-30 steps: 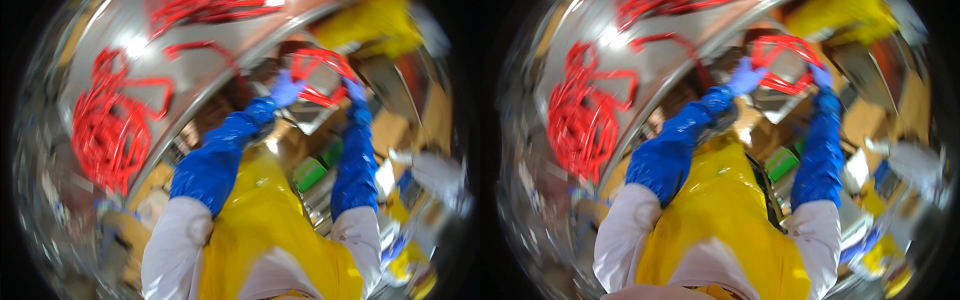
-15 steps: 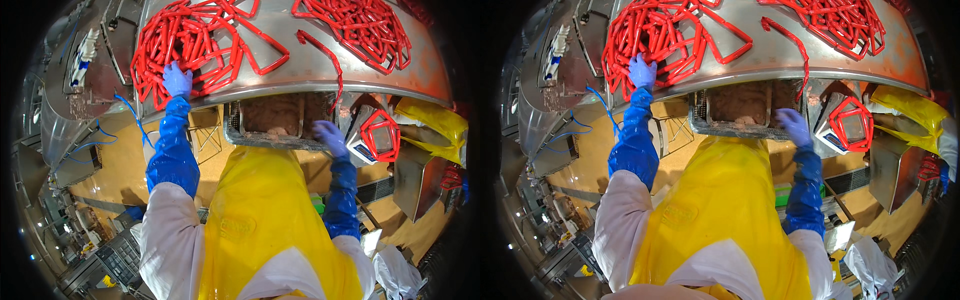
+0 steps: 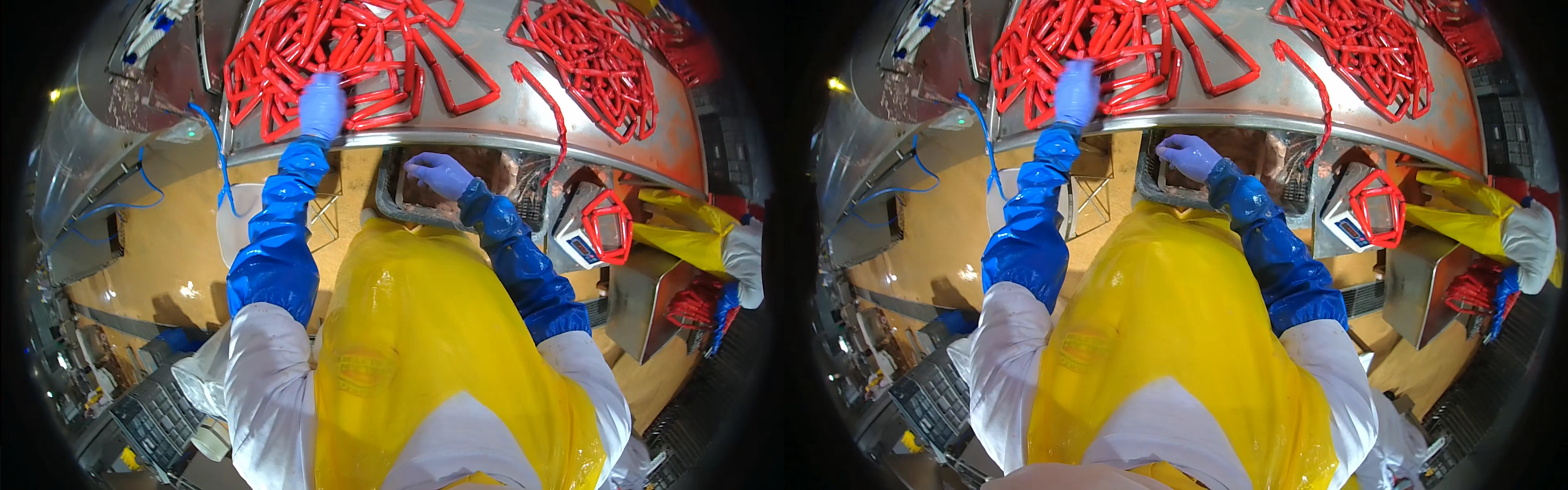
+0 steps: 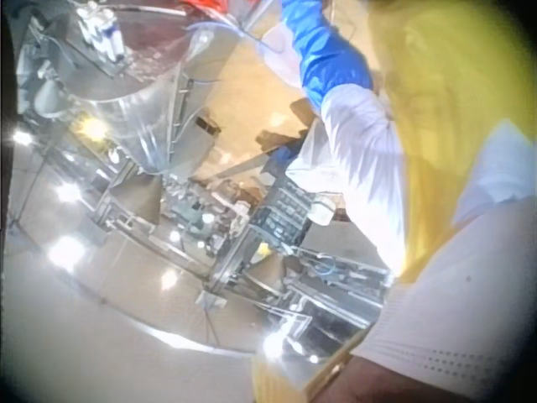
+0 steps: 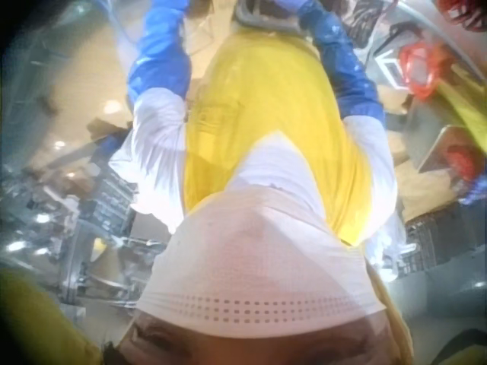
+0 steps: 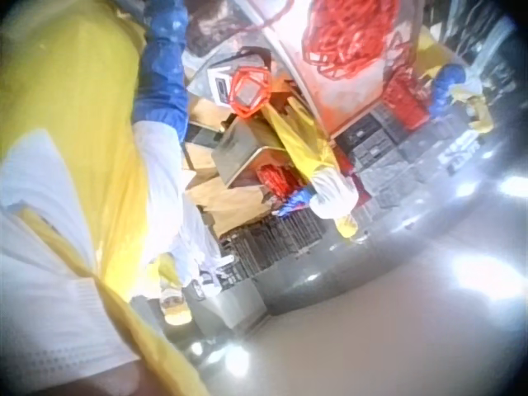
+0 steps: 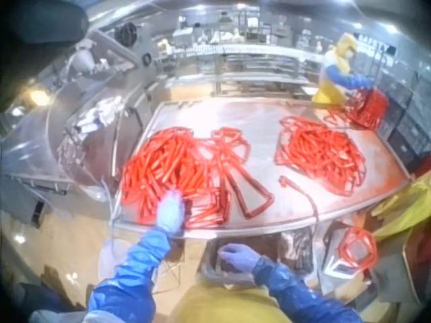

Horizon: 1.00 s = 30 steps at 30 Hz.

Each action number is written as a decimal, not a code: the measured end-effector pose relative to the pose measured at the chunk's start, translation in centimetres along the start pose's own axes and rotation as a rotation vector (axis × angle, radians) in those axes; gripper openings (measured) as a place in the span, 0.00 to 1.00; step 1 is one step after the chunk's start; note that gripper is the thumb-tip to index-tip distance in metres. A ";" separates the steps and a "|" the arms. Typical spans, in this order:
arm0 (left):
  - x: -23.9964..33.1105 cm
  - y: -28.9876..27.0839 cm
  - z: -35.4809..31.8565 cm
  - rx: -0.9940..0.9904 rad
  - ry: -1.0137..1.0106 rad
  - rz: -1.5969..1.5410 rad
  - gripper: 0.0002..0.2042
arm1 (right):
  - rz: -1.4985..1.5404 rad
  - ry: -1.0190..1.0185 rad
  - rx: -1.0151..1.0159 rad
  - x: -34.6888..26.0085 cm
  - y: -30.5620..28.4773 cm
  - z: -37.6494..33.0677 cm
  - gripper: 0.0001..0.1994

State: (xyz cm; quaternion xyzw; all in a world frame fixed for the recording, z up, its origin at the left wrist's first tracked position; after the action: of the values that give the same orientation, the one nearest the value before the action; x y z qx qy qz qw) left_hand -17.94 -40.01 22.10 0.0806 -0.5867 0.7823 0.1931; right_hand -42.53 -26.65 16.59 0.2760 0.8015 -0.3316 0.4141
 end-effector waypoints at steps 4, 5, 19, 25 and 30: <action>1.3 8.0 -3.3 -0.365 -0.063 0.132 0.20 | 0.021 0.101 -0.119 0.2 1.6 -0.2 0.17; 1.4 8.5 -3.4 -0.431 -0.104 0.088 0.20 | 0.002 0.119 -0.131 0.2 1.8 -0.6 0.18; 18.2 3.2 -12.1 -0.411 0.202 -0.680 0.17 | 0.503 0.042 0.130 0.6 -6.9 3.6 0.19; -5.0 -5.0 -5.6 0.406 -0.629 -0.409 0.36 | 0.383 0.102 0.238 -0.1 -11.5 -5.2 0.17; -12.0 1.1 -2.7 0.021 -0.607 -0.163 0.28 | 0.602 0.171 0.310 4.1 -12.3 -4.2 0.18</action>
State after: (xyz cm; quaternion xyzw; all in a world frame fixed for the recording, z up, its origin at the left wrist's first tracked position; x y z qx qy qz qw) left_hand -7.15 -40.20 16.12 0.3592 -0.6012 0.7103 0.0705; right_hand -55.44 -30.51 18.66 0.5863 0.6561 -0.2881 0.3778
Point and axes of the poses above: each hand's wrist, its own z-axis towards the middle knuckle, its own y-axis out of the palm, x = y × z, the point moved 8 cm from there along z, towards the middle knuckle, and after that the axes turned 15 degrees about -z, right-handed, at the moved point
